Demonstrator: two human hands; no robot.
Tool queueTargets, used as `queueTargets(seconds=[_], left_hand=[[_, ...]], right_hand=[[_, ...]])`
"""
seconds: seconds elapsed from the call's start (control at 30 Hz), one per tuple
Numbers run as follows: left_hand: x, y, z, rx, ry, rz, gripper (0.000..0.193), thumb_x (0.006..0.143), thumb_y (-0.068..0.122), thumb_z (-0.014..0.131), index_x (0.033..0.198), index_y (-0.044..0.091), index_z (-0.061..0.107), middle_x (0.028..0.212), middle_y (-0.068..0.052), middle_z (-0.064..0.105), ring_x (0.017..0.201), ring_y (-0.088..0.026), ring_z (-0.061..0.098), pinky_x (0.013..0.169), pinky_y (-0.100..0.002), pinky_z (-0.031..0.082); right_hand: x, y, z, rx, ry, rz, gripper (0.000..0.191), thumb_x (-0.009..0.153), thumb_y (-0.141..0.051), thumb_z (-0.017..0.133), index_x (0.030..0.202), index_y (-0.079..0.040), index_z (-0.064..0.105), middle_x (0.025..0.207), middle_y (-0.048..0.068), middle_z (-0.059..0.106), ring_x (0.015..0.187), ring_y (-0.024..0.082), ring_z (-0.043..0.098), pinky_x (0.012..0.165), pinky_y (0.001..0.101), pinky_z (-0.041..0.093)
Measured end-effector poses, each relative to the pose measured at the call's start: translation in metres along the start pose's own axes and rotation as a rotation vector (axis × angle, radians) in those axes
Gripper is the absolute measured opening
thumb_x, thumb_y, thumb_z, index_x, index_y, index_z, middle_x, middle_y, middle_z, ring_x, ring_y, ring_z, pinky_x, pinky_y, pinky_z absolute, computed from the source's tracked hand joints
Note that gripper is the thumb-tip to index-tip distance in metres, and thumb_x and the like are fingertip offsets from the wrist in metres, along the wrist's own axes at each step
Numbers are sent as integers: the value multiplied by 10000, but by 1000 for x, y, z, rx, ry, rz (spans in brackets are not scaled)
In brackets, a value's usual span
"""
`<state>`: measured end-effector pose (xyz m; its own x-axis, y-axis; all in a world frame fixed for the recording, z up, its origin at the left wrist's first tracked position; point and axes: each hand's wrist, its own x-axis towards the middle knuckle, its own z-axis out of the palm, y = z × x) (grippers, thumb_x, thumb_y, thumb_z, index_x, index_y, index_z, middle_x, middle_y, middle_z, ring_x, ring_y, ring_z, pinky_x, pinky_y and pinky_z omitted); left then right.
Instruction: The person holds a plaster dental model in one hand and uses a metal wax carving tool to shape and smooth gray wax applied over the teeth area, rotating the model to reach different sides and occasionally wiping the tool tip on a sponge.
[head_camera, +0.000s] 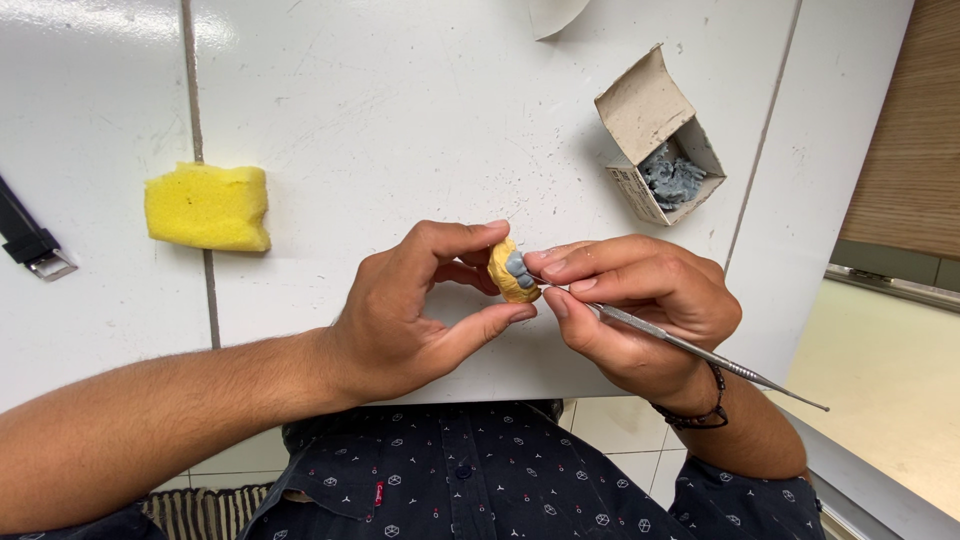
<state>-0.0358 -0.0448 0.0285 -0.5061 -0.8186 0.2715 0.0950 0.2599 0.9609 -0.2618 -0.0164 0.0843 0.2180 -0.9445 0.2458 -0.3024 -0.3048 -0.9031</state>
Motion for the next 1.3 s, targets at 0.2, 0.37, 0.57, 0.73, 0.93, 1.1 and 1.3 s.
queueTargets(seconds=[0.2, 0.37, 0.57, 0.73, 0.93, 1.1, 1.3], left_hand=[[2, 4, -1, -25, -21, -22, 593, 972, 93, 816, 1409, -18, 430, 1202, -139, 699, 1094, -182, 775, 945, -295, 632], [3, 6, -2, -37, -22, -24, 588, 978, 82, 797, 1429, -25, 434, 1176, -124, 705, 1061, -166, 773, 948, -278, 680], [3, 6, -4, 8, -43, -26, 594, 977, 106, 789, 1446, -23, 449, 1135, -94, 706, 996, -132, 757, 899, -253, 665], [2, 8, -6, -19, -48, -41, 611, 961, 96, 784, 1475, -12, 472, 1141, -91, 707, 971, -113, 750, 863, -239, 656], [3, 9, -5, -23, -31, -42, 630, 950, 96, 807, 1477, -5, 477, 1132, -86, 705, 953, -102, 746, 847, -231, 658], [3, 9, -4, 24, -22, 4, 633, 971, 90, 809, 1493, -1, 463, 1140, -86, 695, 974, -109, 739, 864, -234, 652], [3, 8, -2, 21, -11, 1, 648, 957, 73, 807, 1502, 5, 464, 1085, -71, 687, 926, -106, 723, 828, -235, 640]], right_hand=[[4, -3, 1, -69, -16, -25, 226, 896, 103, 795, 1031, 5, 643, 1057, 171, 728, 1039, 279, 774, 957, 377, 688], [8, -6, 1, -125, -56, -79, 240, 892, 64, 813, 1020, 6, 619, 1043, 185, 733, 1088, 305, 769, 946, 390, 686], [13, -5, 2, -176, -83, -136, 241, 880, 67, 824, 1011, 6, 632, 1020, 191, 745, 1049, 307, 781, 908, 394, 694], [12, -9, 2, -236, -78, -160, 246, 870, 63, 832, 1005, 2, 635, 1015, 188, 747, 1028, 293, 781, 922, 404, 690], [10, -15, 3, -262, -73, -126, 281, 884, 77, 819, 1037, -6, 599, 1027, 195, 743, 1047, 301, 780, 893, 377, 690], [4, -18, 7, -285, -30, -72, 275, 903, 83, 793, 1046, -2, 574, 1041, 208, 735, 1071, 305, 773, 926, 388, 682], [1, -17, 8, -297, -23, -47, 263, 912, 77, 790, 1048, 0, 579, 1062, 213, 733, 1097, 312, 765, 965, 400, 674]])
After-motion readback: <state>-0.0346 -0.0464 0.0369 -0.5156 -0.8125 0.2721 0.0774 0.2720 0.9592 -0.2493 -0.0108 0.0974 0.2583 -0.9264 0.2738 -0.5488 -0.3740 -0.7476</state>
